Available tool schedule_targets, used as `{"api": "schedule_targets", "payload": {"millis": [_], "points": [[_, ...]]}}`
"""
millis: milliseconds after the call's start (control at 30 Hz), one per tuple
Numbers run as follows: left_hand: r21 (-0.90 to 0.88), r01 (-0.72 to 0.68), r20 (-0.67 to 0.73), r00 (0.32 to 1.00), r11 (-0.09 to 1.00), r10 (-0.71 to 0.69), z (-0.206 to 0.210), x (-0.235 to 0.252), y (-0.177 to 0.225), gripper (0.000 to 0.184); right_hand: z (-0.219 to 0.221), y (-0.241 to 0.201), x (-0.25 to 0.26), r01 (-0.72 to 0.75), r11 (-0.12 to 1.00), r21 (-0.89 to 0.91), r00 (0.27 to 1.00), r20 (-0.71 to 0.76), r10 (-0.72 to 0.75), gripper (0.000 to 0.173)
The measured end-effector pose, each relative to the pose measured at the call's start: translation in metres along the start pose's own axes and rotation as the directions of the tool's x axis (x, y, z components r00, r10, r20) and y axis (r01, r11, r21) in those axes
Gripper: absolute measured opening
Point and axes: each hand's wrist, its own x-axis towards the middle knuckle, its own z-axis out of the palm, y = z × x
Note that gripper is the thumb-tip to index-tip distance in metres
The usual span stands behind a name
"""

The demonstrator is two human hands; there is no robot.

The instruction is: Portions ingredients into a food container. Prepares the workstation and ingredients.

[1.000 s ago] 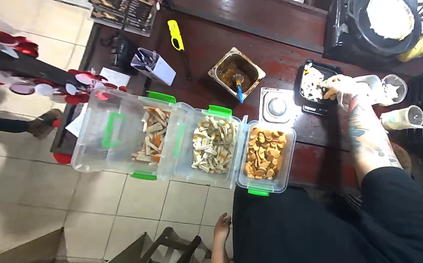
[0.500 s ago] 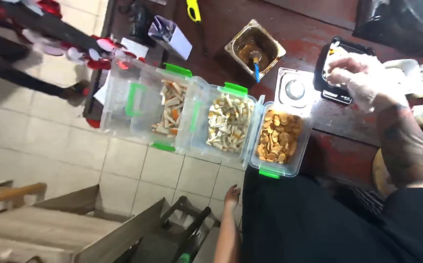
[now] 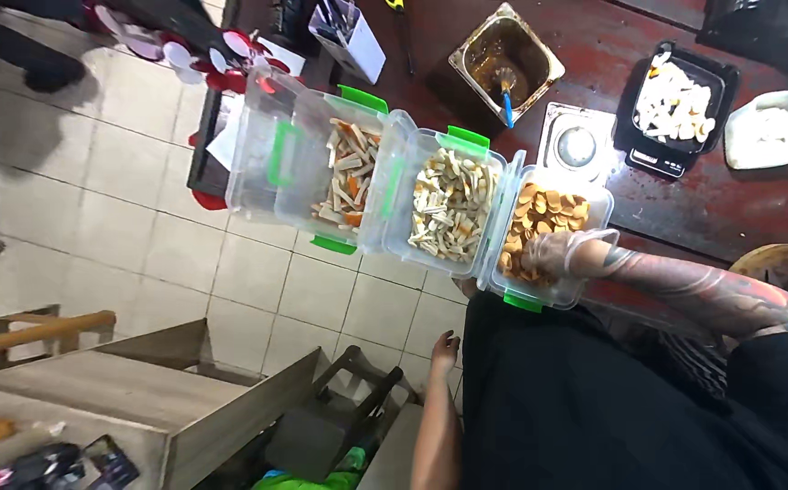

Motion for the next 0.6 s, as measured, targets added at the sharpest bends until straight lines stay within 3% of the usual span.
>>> {"api": "schedule_targets", "payload": {"millis": [67,267,400,467,600], "points": [[-0.014,0.003,0.003,1.0,1.0,-0.003,-0.003,-0.005,-0.007,0.049,-0.013,0.008,-0.01,0.055,0.99,0.126,0.997,-0.063,-0.048,0.042],[0.007,0.034,0.008,0.999,0.999,-0.034,-0.01,-0.003,-0.023,0.05,-0.005,0.036,-0.013,-0.015,0.942,0.335,0.905,-0.396,0.155,0.031],[0.035,0.03,-0.005,1.0,0.999,-0.03,-0.016,0.003,-0.017,0.049,-0.001,0.044,-0.02,0.056,0.883,0.466,0.865,-0.464,0.19,0.032],[0.022,0.006,-0.014,1.0,1.0,-0.006,-0.019,0.003,-0.009,0.048,-0.008,0.044,-0.035,0.145,0.788,0.598,0.861,-0.469,0.197,0.032],[-0.012,-0.055,-0.013,0.998,0.998,0.055,-0.018,0.007,0.005,0.048,-0.026,0.058,-0.091,0.438,0.421,0.794,0.807,-0.554,0.204,0.026]]}}
